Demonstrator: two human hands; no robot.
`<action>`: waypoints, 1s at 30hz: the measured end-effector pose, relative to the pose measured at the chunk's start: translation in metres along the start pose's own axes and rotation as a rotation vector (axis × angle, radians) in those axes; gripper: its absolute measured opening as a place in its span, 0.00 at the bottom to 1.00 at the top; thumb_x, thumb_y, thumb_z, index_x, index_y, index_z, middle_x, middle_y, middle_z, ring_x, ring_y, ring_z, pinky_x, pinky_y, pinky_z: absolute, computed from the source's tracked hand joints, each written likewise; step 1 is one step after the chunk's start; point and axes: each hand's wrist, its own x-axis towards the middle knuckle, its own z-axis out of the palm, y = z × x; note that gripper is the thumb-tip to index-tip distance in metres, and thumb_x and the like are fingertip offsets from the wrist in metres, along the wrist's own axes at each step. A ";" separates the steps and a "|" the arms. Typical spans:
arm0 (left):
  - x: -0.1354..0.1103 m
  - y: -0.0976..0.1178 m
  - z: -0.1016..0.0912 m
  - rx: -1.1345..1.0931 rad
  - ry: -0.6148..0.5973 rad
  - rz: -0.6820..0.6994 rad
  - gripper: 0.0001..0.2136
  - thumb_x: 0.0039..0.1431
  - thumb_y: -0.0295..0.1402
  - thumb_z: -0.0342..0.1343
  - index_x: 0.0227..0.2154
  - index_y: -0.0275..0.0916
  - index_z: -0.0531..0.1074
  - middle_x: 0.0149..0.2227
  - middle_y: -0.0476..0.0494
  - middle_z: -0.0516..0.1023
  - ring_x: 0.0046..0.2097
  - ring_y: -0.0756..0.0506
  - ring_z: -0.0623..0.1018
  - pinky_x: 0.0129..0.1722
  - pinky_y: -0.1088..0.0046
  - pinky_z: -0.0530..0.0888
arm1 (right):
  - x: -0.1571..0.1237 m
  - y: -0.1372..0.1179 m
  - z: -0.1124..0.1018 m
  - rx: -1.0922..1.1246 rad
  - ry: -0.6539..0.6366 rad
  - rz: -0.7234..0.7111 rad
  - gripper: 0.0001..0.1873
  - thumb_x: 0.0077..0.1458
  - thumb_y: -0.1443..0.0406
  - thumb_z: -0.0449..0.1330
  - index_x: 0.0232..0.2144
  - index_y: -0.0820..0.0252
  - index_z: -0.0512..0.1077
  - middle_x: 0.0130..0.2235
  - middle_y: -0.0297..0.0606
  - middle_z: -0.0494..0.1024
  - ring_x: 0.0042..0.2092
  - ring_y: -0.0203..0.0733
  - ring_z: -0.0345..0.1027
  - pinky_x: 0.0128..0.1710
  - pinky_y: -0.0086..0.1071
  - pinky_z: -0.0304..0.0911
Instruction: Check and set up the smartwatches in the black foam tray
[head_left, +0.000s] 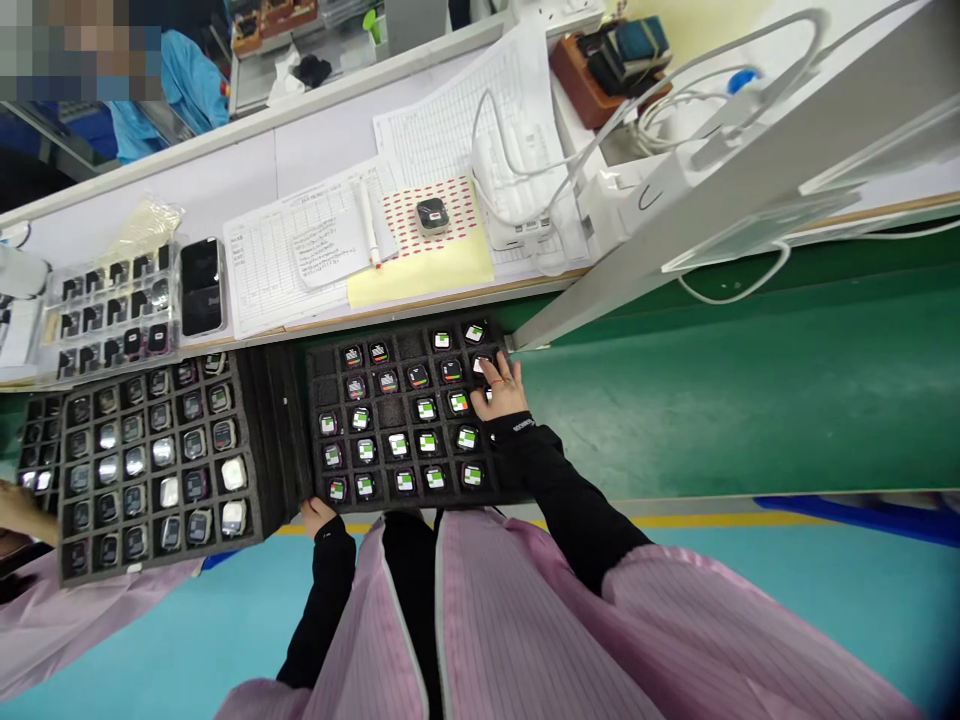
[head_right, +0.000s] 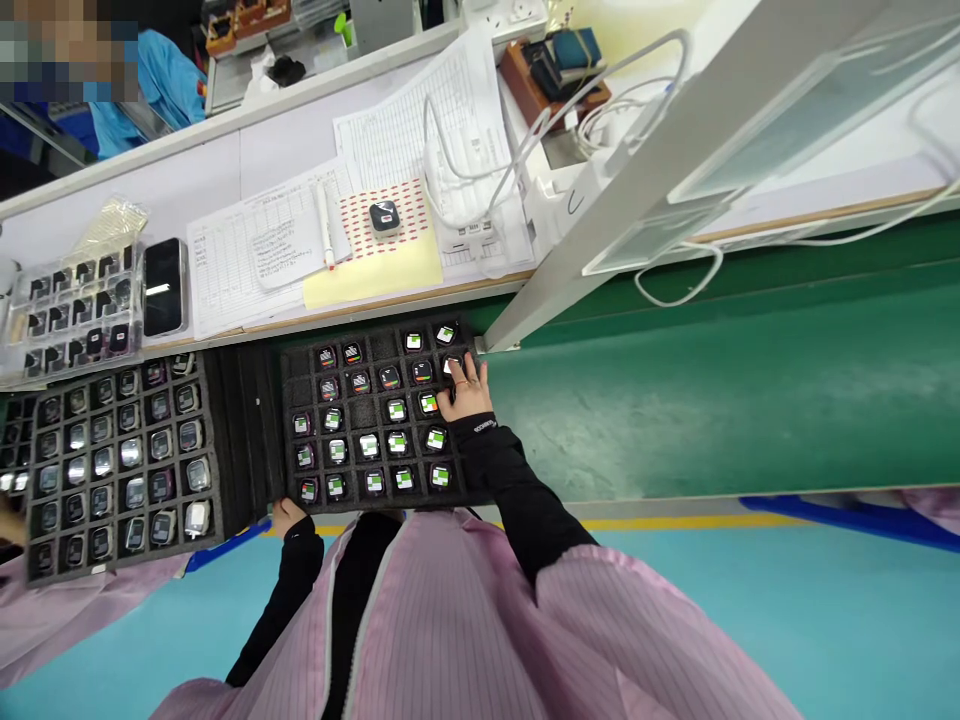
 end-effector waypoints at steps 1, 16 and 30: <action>0.000 0.001 0.000 -0.002 0.002 -0.017 0.11 0.66 0.37 0.52 0.41 0.35 0.72 0.40 0.44 0.75 0.41 0.47 0.76 0.44 0.65 0.75 | 0.001 0.002 0.000 -0.001 0.018 0.005 0.34 0.49 0.65 0.54 0.60 0.72 0.62 0.64 0.56 0.62 0.67 0.61 0.48 0.66 0.63 0.42; -0.004 0.009 -0.006 -0.035 -0.014 -0.100 0.08 0.65 0.28 0.47 0.37 0.34 0.71 0.40 0.41 0.76 0.44 0.44 0.76 0.48 0.63 0.71 | 0.073 0.007 0.000 0.025 0.025 -0.027 0.32 0.48 0.67 0.53 0.56 0.71 0.66 0.62 0.55 0.65 0.67 0.63 0.49 0.65 0.65 0.41; -0.006 0.010 -0.006 0.027 -0.019 -0.129 0.08 0.66 0.32 0.52 0.42 0.34 0.72 0.45 0.42 0.76 0.46 0.46 0.76 0.49 0.62 0.75 | 0.112 0.003 -0.029 -0.172 -0.221 0.187 0.32 0.50 0.63 0.59 0.57 0.72 0.65 0.50 0.60 0.75 0.54 0.68 0.63 0.50 0.56 0.63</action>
